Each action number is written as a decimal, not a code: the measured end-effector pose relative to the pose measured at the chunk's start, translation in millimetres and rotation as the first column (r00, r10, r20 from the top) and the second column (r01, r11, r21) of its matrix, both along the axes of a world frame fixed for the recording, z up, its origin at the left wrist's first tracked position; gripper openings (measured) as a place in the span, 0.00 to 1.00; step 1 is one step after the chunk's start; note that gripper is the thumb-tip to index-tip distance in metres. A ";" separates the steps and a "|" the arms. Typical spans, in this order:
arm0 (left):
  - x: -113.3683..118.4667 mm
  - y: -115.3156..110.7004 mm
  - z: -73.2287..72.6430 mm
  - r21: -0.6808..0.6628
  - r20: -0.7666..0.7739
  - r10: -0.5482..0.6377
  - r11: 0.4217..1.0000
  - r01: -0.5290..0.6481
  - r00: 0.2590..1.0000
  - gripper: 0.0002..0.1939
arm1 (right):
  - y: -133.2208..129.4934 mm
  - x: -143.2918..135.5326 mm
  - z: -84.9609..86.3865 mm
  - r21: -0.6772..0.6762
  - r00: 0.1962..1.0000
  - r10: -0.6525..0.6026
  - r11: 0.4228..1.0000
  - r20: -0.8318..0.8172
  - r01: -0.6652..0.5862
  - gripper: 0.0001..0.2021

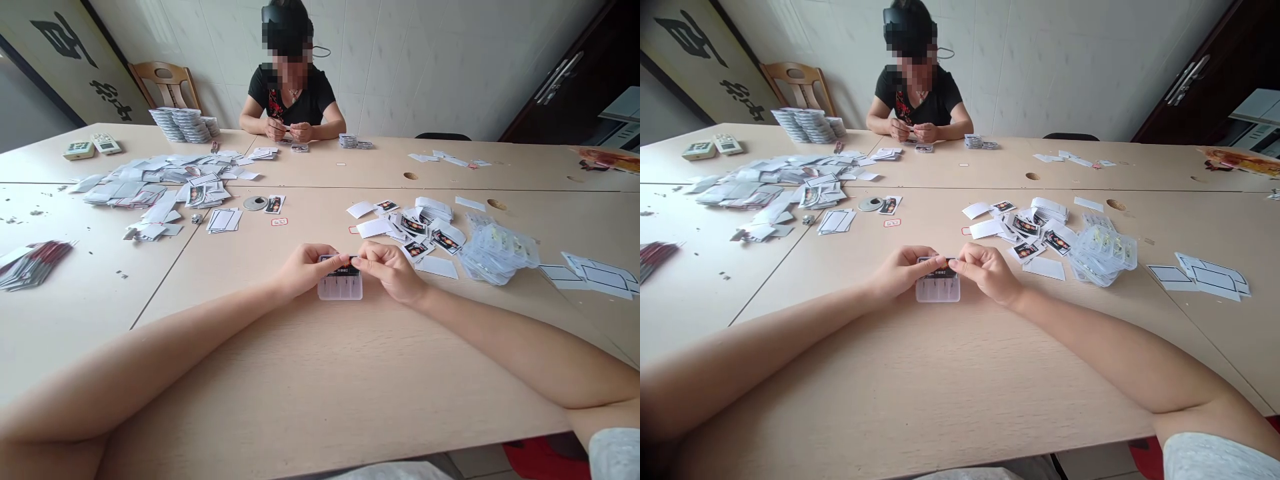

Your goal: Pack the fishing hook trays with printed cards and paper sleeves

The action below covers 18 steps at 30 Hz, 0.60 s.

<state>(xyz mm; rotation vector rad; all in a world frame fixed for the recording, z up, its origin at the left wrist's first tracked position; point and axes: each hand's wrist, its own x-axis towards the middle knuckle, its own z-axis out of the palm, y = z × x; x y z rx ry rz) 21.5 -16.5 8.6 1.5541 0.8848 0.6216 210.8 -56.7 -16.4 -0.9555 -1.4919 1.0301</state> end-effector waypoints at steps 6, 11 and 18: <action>1.0 -5.3 5.1 -0.106 0.108 0.000 0.994 0.012 0.994 0.16 | -3.9 -5.3 3.1 -0.173 0.995 0.094 0.980 -0.036 -0.099 0.18; 1.3 -7.6 4.3 -0.085 0.072 0.010 0.996 -0.004 0.997 0.18 | -8.1 -12.9 3.7 -0.152 0.987 0.144 0.980 0.077 -0.131 0.19; -0.7 -0.6 -0.6 -0.147 0.192 -0.158 0.971 0.187 0.969 0.22 | -5.6 -11.9 4.6 -0.244 0.974 0.184 0.946 -0.131 -0.211 0.20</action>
